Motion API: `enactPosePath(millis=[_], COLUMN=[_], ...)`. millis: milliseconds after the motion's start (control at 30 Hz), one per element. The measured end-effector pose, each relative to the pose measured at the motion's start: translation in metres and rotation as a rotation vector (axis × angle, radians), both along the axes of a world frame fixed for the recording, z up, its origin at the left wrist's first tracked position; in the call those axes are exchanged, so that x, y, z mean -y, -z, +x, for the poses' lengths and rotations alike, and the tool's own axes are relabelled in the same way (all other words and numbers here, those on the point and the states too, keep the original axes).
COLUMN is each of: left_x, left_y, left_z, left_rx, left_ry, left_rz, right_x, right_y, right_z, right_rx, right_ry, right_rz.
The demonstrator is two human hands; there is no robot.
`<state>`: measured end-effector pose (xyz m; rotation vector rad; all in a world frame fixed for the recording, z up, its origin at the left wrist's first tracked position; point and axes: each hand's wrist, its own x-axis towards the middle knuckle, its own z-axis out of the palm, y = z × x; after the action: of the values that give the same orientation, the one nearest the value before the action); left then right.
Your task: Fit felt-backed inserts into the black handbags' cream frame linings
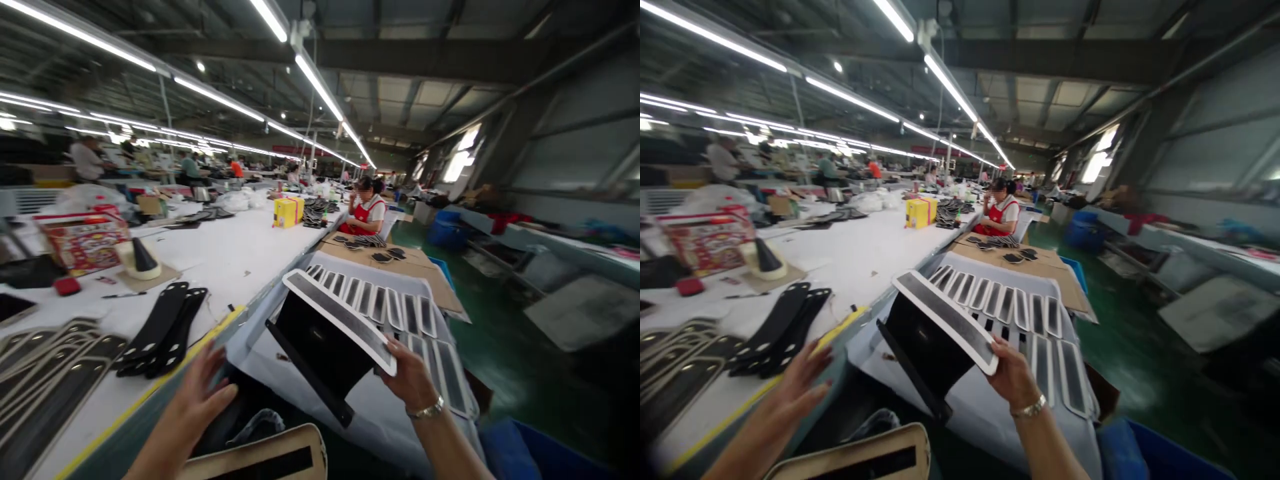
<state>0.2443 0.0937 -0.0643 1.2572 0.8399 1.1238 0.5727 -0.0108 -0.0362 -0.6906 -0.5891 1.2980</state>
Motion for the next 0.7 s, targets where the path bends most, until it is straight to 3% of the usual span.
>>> enactPosePath(millis=[133,267,367,467,600,700], left_x=[-0.008,-0.022,-0.021,-0.011,-0.004,-0.006], left_y=[-0.03,-0.05,-0.053,-0.055,-0.065,-0.075], left_z=[-0.01,-0.028,-0.042,-0.04,-0.032,-0.038], left_rx=[0.115,-0.216,-0.296,-0.183,-0.05,-0.019], left_ry=[0.077,0.006,0.034,0.098,0.043,-0.007], left_rz=[-0.03,0.233,0.243,0.102,-0.067,-0.176], right_x=[-0.005,-0.004,-0.003,-0.003,-0.004,-0.007], right_y=[0.004,0.012,0.022,0.03,0.034,0.033], right_z=[-0.059,-0.078,-0.083,-0.091,-0.1,-0.095], right_rx=[0.018,0.088,0.105,0.039,-0.102,-0.069], right_ry=[-0.282,-0.441,-0.523,-0.495,-0.395,-0.251], right_rz=[0.008,-0.016,-0.04,-0.071,-0.047,0.03])
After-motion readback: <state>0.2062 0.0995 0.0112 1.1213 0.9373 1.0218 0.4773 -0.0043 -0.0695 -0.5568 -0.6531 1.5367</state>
